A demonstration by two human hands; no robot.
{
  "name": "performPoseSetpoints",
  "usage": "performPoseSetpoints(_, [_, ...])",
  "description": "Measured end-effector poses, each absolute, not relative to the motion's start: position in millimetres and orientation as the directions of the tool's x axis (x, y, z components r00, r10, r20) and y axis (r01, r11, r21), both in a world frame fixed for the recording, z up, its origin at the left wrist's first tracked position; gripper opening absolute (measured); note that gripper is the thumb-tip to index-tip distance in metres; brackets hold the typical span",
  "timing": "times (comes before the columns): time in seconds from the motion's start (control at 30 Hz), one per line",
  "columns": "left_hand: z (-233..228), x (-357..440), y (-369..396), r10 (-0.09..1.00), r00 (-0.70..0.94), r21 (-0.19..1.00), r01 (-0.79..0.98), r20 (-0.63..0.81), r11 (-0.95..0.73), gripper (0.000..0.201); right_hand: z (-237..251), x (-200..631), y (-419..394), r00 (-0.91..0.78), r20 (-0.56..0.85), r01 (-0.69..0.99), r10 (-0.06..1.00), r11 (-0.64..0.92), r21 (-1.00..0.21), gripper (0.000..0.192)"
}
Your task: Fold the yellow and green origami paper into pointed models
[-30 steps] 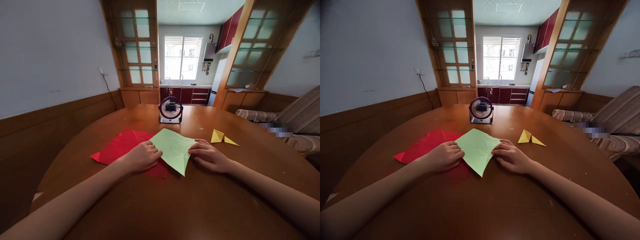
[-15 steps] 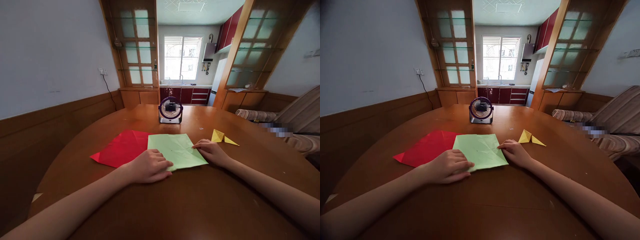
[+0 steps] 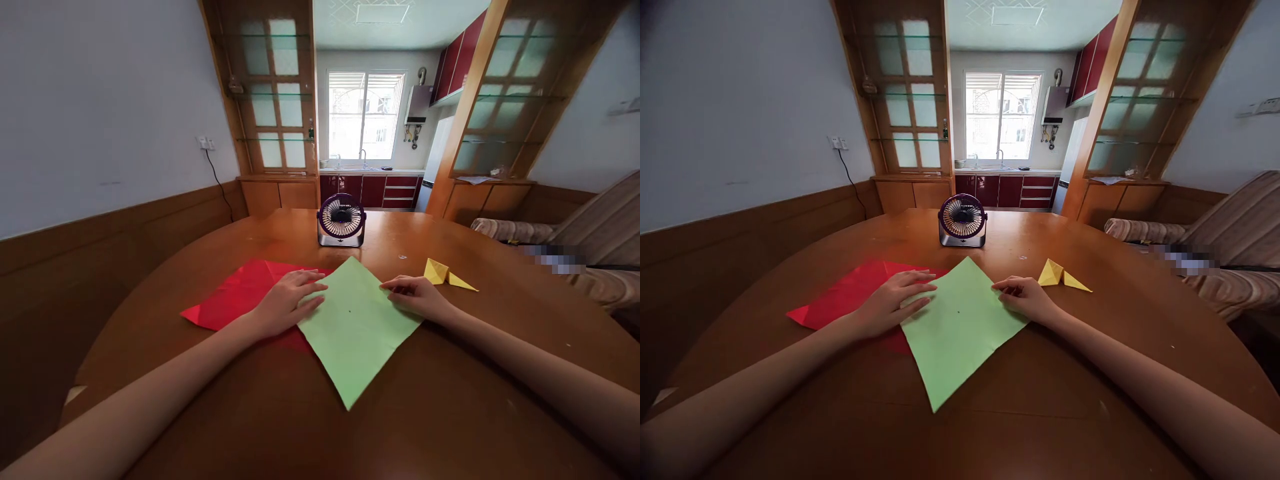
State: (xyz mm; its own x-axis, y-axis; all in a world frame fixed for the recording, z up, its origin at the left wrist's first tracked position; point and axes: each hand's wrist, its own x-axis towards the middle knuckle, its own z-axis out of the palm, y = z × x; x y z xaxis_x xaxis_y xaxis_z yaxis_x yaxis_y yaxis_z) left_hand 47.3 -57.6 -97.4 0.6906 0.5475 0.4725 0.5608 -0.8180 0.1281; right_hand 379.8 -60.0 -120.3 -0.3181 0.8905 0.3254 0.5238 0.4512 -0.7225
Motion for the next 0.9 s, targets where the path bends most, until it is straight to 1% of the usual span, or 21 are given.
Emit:
performPoseSetpoints(0.2, [-101.5,50.8,-57.6,0.567,0.695,0.126,0.578,0.443,-0.806,0.034,-113.7,376.9,-46.0,-0.383,0.196,0.463,0.903,0.372,-0.804,0.034])
performPoseSetpoints(0.3, [-104.2,52.9,-58.6,0.554,0.727,0.115,0.560,0.406,-0.820,0.036,-113.6,370.5,-34.5,-0.421,0.211,0.432,0.882,0.399,-0.809,0.037])
performPoseSetpoints(0.43, [-103.3,53.3,-59.7,0.543,0.780,0.078,0.549,0.311,-0.832,0.044,-112.8,360.8,-20.3,-0.447,0.267,0.494,0.853,0.485,-0.722,0.036])
performPoseSetpoints(0.53, [-101.7,53.8,-60.8,0.556,0.795,0.066,0.559,0.242,-0.827,0.046,-109.4,360.1,-15.4,-0.443,0.270,0.579,0.855,0.503,-0.642,0.035])
performPoseSetpoints(0.6, [-101.4,54.2,-61.4,0.562,0.795,0.052,0.567,0.229,-0.822,0.046,-105.4,364.4,-14.7,-0.441,0.263,0.641,0.858,0.506,-0.577,0.035])
performPoseSetpoints(0.7, [-101.2,54.4,-62.1,0.557,0.793,0.015,0.571,0.249,-0.820,0.045,-97.0,374.5,-15.4,-0.443,0.231,0.707,0.866,0.497,-0.504,0.038])
performPoseSetpoints(0.8, [-100.0,54.2,-62.1,0.545,0.794,-0.028,0.572,0.270,-0.820,0.042,-89.5,382.8,-16.3,-0.439,0.197,0.723,0.877,0.474,-0.503,0.039])
performPoseSetpoints(0.9, [-99.0,54.3,-61.2,0.524,0.801,-0.056,0.561,0.291,-0.826,0.039,-89.7,385.5,-17.2,-0.439,0.150,0.694,0.886,0.441,-0.569,0.034])
